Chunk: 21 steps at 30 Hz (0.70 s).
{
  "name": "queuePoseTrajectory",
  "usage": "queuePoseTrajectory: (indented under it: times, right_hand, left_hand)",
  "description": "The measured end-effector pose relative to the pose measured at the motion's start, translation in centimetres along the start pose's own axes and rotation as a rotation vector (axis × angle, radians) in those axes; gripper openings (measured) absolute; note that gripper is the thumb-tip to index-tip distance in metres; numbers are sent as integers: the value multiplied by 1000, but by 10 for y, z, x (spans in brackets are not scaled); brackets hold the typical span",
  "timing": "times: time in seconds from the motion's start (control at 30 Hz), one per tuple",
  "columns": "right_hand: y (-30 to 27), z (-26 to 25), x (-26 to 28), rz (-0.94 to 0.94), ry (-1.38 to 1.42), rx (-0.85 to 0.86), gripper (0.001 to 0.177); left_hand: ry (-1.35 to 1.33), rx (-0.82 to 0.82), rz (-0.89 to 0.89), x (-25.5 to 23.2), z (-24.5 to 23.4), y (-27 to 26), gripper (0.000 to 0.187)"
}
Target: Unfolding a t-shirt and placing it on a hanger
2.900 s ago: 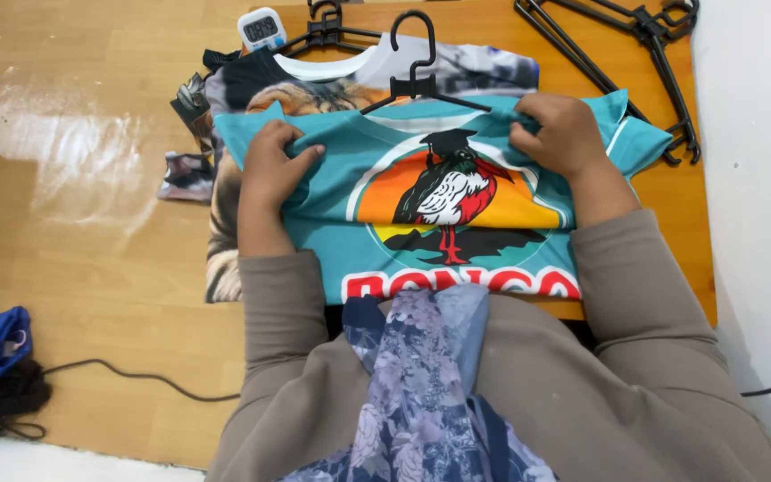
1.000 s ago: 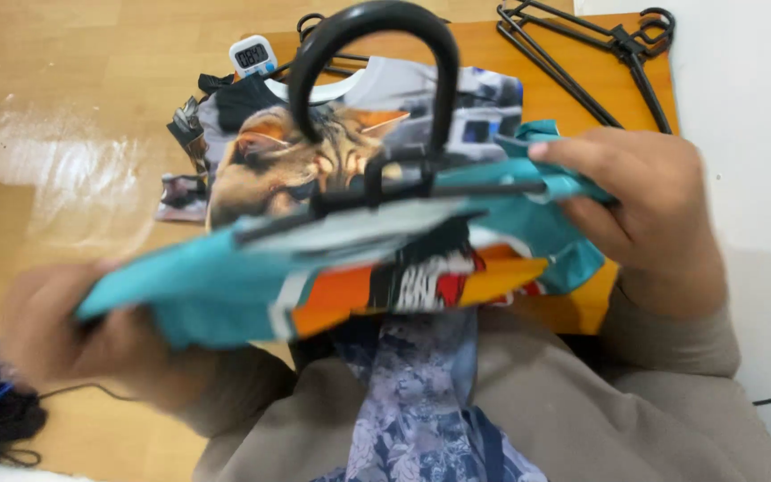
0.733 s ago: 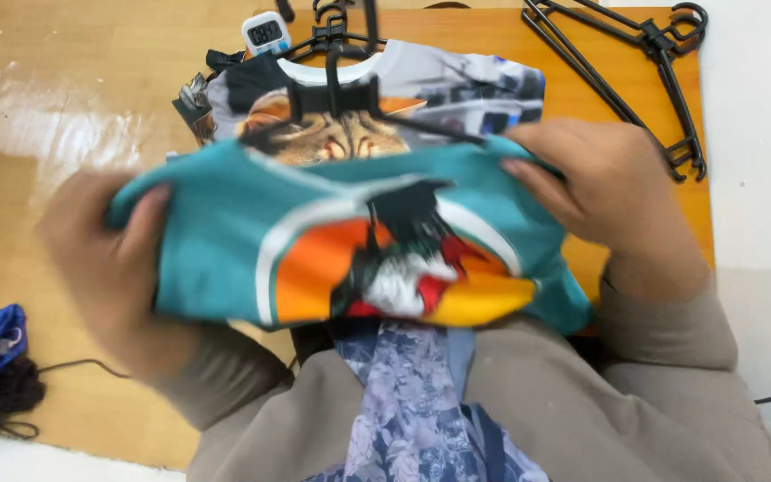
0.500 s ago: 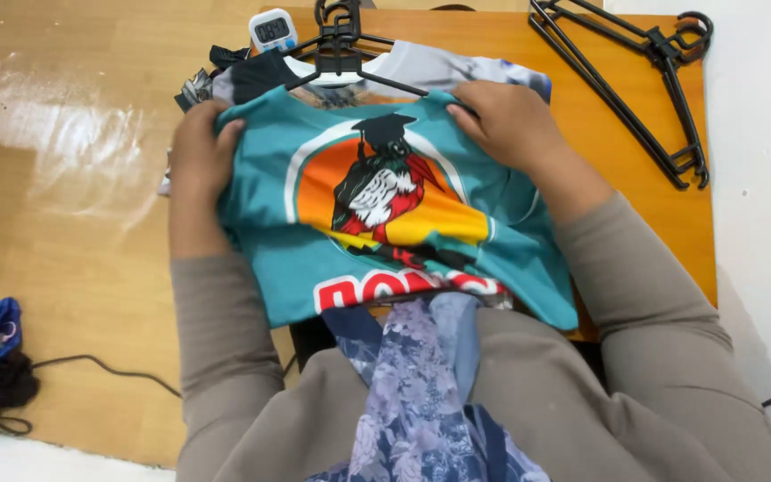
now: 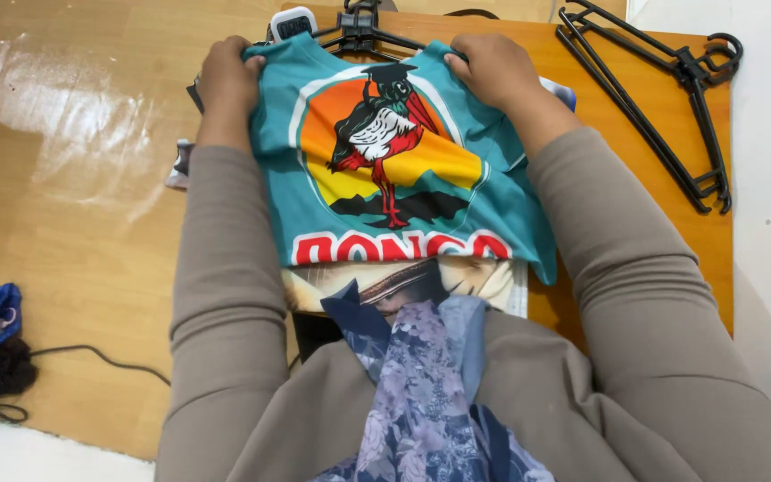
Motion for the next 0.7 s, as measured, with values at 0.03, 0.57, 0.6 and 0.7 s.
queuePoseTrajectory:
  times: [0.03, 0.57, 0.6, 0.7]
  right_hand:
    - [1, 3, 1, 0, -1, 0, 34]
    - [15, 23, 5, 228, -172, 63, 46]
    - [16, 24, 5, 238, -176, 59, 46]
    - [21, 30, 2, 270, -190, 62, 48]
  left_hand:
    - [0, -1, 0, -1, 5, -2, 23]
    - [144, -258, 79, -34, 4, -40, 23]
    - [154, -227, 80, -45, 0, -47, 24]
    - [207, -141, 230, -78, -8, -84, 32]
Point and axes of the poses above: each hand's wrist, its own y-axis towards the middle knuckle, its own z-axis out of the palm, x = y × z, the point moved 1 cm from there along y, towards the middle knuckle, and after that the axes turned 6 degrees about -y, right-handed, at the moved point
